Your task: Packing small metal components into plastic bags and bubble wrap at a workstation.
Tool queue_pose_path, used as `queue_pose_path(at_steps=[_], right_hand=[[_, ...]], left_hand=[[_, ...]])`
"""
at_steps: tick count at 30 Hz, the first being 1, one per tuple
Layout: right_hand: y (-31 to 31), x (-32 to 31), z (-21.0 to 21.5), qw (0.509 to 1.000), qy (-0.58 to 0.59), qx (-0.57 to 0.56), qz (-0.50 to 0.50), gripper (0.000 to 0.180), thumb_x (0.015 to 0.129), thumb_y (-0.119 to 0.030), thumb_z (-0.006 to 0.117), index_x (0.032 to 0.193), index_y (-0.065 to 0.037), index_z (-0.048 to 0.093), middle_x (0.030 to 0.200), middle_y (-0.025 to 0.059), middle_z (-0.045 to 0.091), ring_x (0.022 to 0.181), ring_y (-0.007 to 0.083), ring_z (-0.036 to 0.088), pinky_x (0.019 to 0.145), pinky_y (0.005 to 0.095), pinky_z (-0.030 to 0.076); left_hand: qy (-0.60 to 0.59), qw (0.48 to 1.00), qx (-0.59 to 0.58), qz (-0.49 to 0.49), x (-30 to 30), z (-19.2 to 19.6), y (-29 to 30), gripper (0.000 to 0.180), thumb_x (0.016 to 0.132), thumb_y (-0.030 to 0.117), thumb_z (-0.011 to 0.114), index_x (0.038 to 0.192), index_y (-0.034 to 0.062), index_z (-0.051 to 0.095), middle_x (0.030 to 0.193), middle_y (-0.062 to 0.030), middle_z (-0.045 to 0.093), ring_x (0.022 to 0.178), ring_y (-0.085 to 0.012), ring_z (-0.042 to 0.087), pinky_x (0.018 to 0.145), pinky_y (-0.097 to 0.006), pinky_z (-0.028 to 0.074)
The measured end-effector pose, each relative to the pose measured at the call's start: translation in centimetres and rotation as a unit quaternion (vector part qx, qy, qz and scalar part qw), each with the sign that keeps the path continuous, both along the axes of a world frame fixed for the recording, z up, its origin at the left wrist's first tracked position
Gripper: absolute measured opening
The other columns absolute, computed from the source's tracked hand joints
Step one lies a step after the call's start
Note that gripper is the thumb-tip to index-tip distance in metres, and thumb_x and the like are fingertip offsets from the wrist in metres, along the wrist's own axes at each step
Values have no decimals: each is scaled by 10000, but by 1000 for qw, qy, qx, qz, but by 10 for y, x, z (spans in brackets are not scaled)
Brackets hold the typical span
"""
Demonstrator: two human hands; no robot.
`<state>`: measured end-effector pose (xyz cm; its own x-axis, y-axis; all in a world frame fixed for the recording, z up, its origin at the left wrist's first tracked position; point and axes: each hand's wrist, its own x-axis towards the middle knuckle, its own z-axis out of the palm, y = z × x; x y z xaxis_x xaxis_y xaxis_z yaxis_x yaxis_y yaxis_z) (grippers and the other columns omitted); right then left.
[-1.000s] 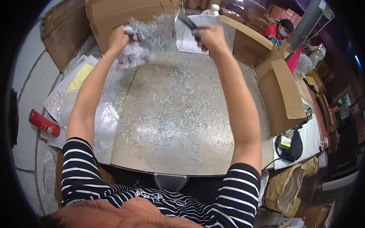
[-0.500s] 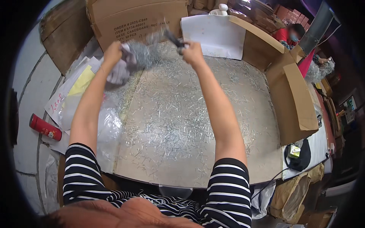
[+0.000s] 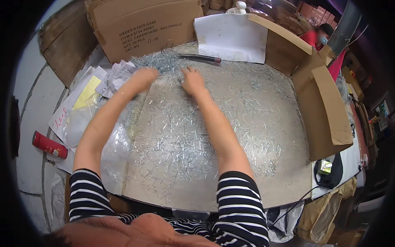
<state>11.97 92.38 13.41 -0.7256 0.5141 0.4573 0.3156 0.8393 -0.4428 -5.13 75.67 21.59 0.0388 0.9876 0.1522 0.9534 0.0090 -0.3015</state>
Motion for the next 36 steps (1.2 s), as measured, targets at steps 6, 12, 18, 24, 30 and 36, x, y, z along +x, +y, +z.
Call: queue_pose_path(at_steps=[6, 12, 18, 24, 30, 36], right_hand=[[16, -11, 10, 981, -194, -27, 15, 398, 705, -157, 661, 1095, -217, 715, 1126, 130, 677, 985, 336, 658, 875, 422, 523], [35, 36, 107, 818, 338, -457, 92, 177, 838, -63, 626, 984, -3, 707, 771, 50, 665, 664, 152, 629, 578, 292, 524], [57, 91, 122, 789, 324, -519, 61, 321, 929, -105, 588, 1191, 80, 584, 1127, 167, 638, 1029, 252, 633, 833, 371, 572], [91, 116, 99, 853, 260, -452, -17, 409, 915, -75, 460, 1293, 58, 542, 1278, 214, 567, 1174, 333, 569, 882, 450, 538], [190, 199, -14, 967, -30, 3, -255, 420, 747, -167, 624, 1142, -36, 681, 962, 156, 711, 881, 237, 679, 791, 357, 532], [146, 234, 36, 964, 139, -76, -212, 250, 725, -122, 645, 938, -36, 742, 794, 164, 698, 702, 193, 658, 637, 361, 520]], left_hand=[[15, 979, -89, -183, 61, -25, 2, 103, 744, 40, 606, 804, 28, 689, 872, -162, 690, 838, -336, 689, 728, -437, 557], [12, 987, -160, 23, 9, 0, -10, 147, 728, 33, 646, 874, 19, 651, 894, -159, 666, 903, -365, 659, 773, -453, 533], [-25, 991, -107, -74, 53, -3, 27, 218, 725, 26, 646, 941, 22, 675, 1064, -145, 663, 1007, -324, 649, 802, -421, 546], [-24, 988, -38, -145, 46, -39, 76, 393, 763, 58, 615, 1156, 65, 607, 1305, -114, 537, 1165, -329, 555, 899, -427, 502], [-151, 973, -69, 163, 4, -57, 99, 397, 751, 61, 647, 1147, 74, 663, 1223, -164, 621, 1137, -337, 604, 932, -430, 503], [-74, 991, -88, 68, 38, -28, 47, 308, 746, 8, 602, 1041, 6, 692, 1065, -205, 674, 1031, -365, 646, 884, -427, 518]])
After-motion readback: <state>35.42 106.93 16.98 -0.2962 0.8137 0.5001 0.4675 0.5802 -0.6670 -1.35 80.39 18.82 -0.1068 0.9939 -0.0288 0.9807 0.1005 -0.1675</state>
